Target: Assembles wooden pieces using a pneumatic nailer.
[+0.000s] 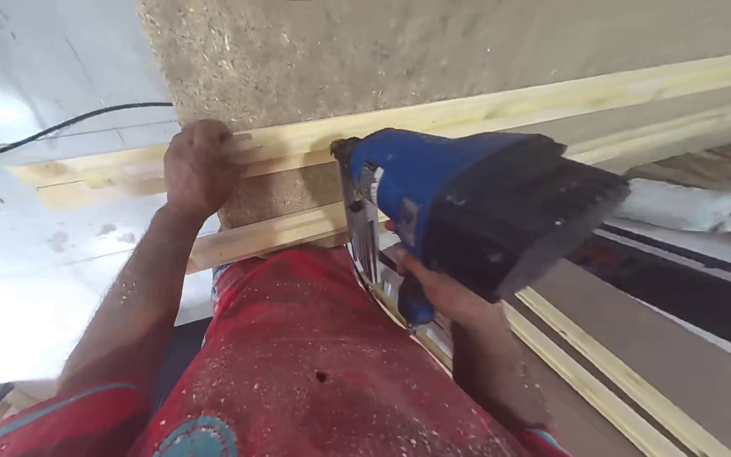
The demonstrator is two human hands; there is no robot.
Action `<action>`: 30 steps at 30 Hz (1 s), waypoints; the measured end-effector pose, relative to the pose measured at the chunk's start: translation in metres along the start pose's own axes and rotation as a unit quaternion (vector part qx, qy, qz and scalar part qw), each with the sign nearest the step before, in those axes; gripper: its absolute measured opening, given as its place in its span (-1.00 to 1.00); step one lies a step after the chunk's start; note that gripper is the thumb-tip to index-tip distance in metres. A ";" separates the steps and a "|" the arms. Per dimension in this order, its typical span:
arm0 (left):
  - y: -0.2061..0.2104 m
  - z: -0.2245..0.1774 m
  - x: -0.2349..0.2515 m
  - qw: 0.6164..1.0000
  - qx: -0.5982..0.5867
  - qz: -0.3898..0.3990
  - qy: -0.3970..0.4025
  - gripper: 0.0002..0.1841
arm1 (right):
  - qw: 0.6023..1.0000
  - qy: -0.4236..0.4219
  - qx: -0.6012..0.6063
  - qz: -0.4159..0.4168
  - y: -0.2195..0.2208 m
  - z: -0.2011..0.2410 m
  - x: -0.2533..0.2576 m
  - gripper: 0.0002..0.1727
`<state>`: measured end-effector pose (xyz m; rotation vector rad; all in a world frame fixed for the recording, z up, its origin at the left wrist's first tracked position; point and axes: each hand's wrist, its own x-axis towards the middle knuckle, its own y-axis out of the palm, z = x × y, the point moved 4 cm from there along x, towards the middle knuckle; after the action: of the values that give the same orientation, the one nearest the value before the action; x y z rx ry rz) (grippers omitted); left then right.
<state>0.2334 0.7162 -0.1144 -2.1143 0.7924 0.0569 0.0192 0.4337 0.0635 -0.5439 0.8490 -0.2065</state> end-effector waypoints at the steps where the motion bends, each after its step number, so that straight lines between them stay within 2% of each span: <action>1: 0.001 0.002 0.000 1.000 -0.003 -0.001 0.001 -0.45 | 1.000 0.006 -0.015 0.007 0.009 0.006 0.001 -0.65; 6: 0.002 0.004 0.003 1.000 -0.013 0.017 0.009 -0.47 | 0.996 0.022 -0.074 0.033 0.043 0.031 0.016 -0.64; 9: 0.005 0.003 0.004 0.999 -0.012 0.038 0.020 -0.48 | 0.994 0.023 -0.108 0.024 0.046 0.037 0.013 -0.62; 13: 0.004 0.008 0.000 0.998 -0.016 0.010 0.067 -0.49 | 0.999 -0.018 -0.036 0.035 0.053 0.054 0.017 -0.69; 16: 0.003 0.005 0.001 0.994 0.003 0.011 0.104 -0.52 | 0.998 -0.019 -0.037 0.052 0.058 0.051 0.017 -0.63; 18: -0.002 0.008 -0.001 0.993 0.022 0.000 0.115 -0.61 | 0.998 -0.031 -0.022 0.052 0.060 0.045 0.016 -0.59; 21: -0.027 0.037 -0.019 0.996 0.053 -0.019 0.076 -0.71 | 0.998 -0.031 -0.005 0.061 0.061 0.034 0.013 -0.59; 24: -0.073 0.082 -0.046 0.998 0.052 0.021 0.007 -0.68 | 0.997 -0.045 -0.003 0.068 0.058 0.029 0.019 -0.57; 26: -0.098 0.108 -0.058 0.997 0.051 0.041 -0.038 -0.62 | 0.997 -0.040 -0.001 0.066 0.053 0.025 0.024 -0.56; 30: -0.112 0.129 -0.067 0.997 0.026 0.061 -0.040 -0.40 | 0.998 -0.014 0.016 0.051 0.046 0.027 0.025 -0.61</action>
<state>0.2716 0.8942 -0.0960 -2.0001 0.8654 0.1835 0.0539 0.4731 0.0368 -0.4715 0.8436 -0.1186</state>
